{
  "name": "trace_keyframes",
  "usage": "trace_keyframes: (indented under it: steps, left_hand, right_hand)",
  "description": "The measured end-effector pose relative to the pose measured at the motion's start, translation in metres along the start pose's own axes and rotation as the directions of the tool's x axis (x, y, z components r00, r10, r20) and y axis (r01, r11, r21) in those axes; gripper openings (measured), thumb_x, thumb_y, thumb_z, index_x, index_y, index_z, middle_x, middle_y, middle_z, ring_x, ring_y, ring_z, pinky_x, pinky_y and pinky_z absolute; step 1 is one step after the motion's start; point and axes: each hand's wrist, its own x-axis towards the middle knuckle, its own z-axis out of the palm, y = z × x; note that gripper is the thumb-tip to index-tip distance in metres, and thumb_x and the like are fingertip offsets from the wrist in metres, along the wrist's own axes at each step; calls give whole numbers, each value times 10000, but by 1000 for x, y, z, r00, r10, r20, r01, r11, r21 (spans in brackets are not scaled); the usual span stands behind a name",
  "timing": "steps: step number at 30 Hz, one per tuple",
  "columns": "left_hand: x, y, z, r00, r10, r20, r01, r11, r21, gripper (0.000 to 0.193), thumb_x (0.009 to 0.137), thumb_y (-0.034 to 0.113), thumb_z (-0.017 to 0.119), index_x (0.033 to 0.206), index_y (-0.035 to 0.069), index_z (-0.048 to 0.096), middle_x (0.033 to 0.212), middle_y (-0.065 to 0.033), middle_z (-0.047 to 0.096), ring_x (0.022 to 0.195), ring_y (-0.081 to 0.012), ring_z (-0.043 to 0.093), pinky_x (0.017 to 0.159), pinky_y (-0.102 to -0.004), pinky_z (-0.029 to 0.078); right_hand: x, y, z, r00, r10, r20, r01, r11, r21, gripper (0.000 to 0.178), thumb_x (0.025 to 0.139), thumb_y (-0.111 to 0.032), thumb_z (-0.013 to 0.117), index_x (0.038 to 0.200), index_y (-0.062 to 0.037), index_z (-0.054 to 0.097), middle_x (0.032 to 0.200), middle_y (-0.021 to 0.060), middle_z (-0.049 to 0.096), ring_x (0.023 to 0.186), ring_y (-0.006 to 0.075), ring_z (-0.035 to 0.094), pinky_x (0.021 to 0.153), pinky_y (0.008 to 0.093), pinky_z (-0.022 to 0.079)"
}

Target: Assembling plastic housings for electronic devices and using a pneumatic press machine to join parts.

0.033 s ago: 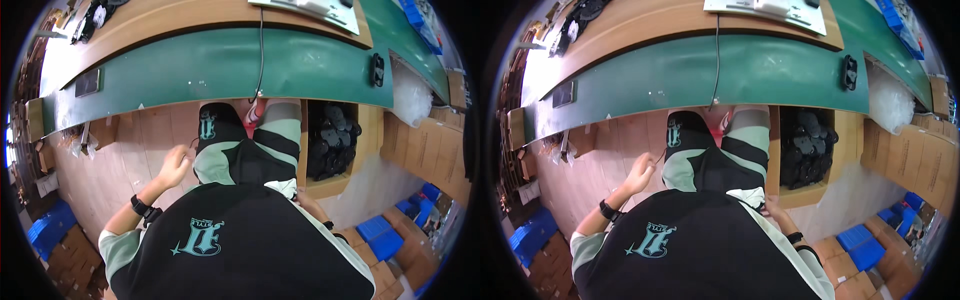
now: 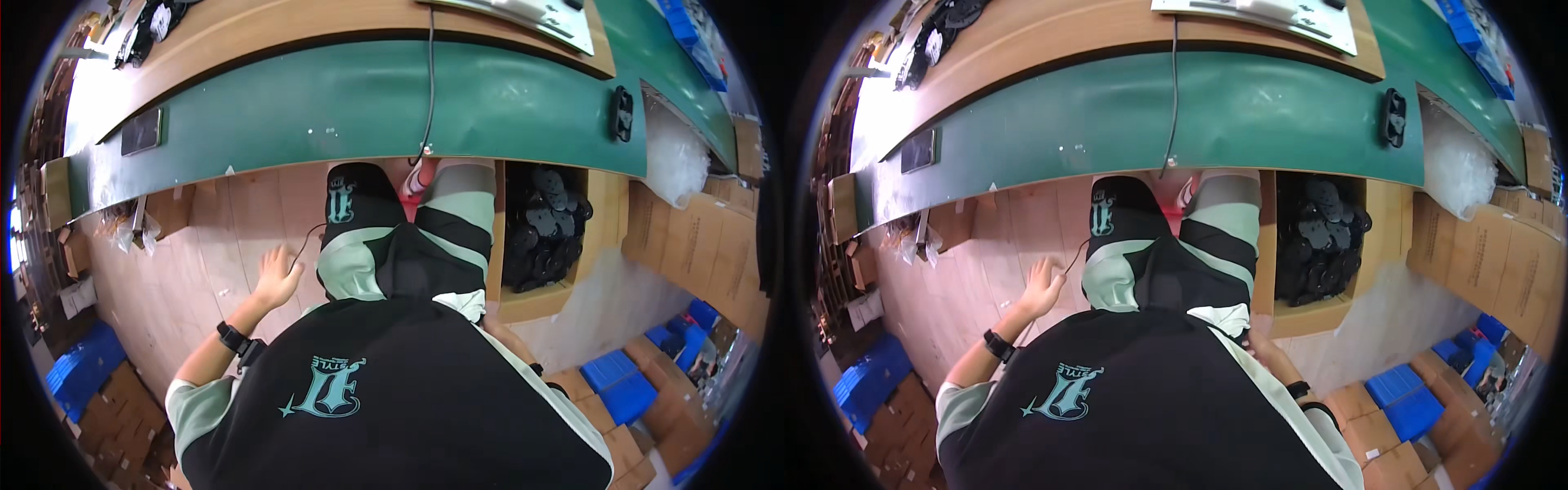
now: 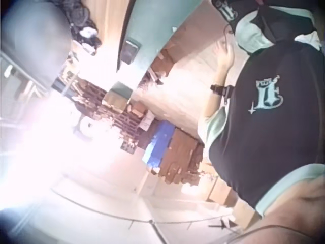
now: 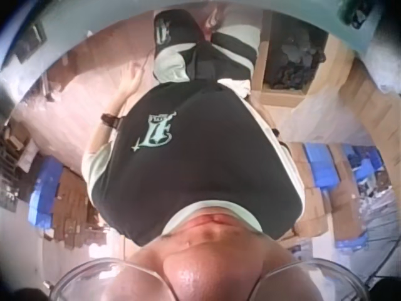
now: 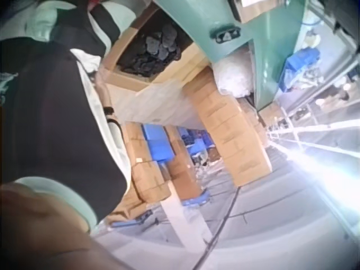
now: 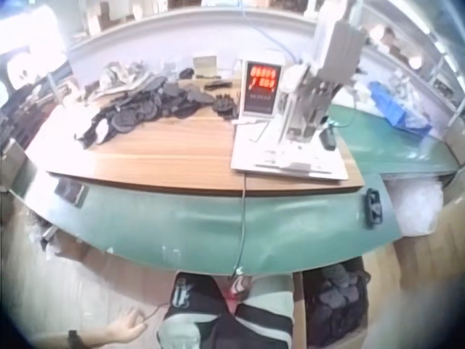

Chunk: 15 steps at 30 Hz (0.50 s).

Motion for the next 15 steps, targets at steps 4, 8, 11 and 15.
trace_keyframes:
  steps: [4, 8, 11, 15]
  left_hand:
    - [-154, -164, 122, 646, -416, 640, 647, 743, -170, 844, 997, 577, 577, 1665, 127, 326, 1641, -272, 390, 1568, -492, 283, 1135, -786, 351]
    - [-201, -101, 104, 472, -201, 859, 642, 746, -178, 740, 1010, 607, 555, 1598, 168, 461, 1631, -280, 391, 1487, -532, 399, 1028, -779, 454]
    - [-274, -159, 153, 463, -356, 811, 430, 891, 146, 710, 1016, 619, 546, 1565, 172, 506, 1633, -277, 387, 1461, -539, 431, 1017, -771, 468]
    - [-312, -152, 158, 614, -256, 746, 87, 962, 259, 685, 999, 654, 591, 1444, 135, 630, 1558, -275, 509, 1352, -497, 575, 1044, -668, 509]
  right_hand:
    - [-38, 23, 26, 985, 169, 39, -164, 981, -105, 431, 1080, -322, 582, 1430, -73, 611, 995, 81, 758, 749, 173, 692, 697, 364, 589]
    - [-112, 21, 15, 978, 191, -78, -204, 954, -219, 407, 1077, -325, 578, 1389, -68, 625, 974, 76, 752, 737, 181, 687, 698, 370, 587]
    - [-142, 8, 20, 978, 195, -77, -209, 942, -264, 391, 1075, -327, 576, 1358, -64, 637, 958, 73, 747, 729, 188, 683, 700, 375, 586]
    - [-175, -6, 16, 974, 192, -124, -221, 931, -292, 373, 1072, -330, 572, 1317, -60, 652, 937, 68, 742, 718, 196, 678, 701, 381, 584]
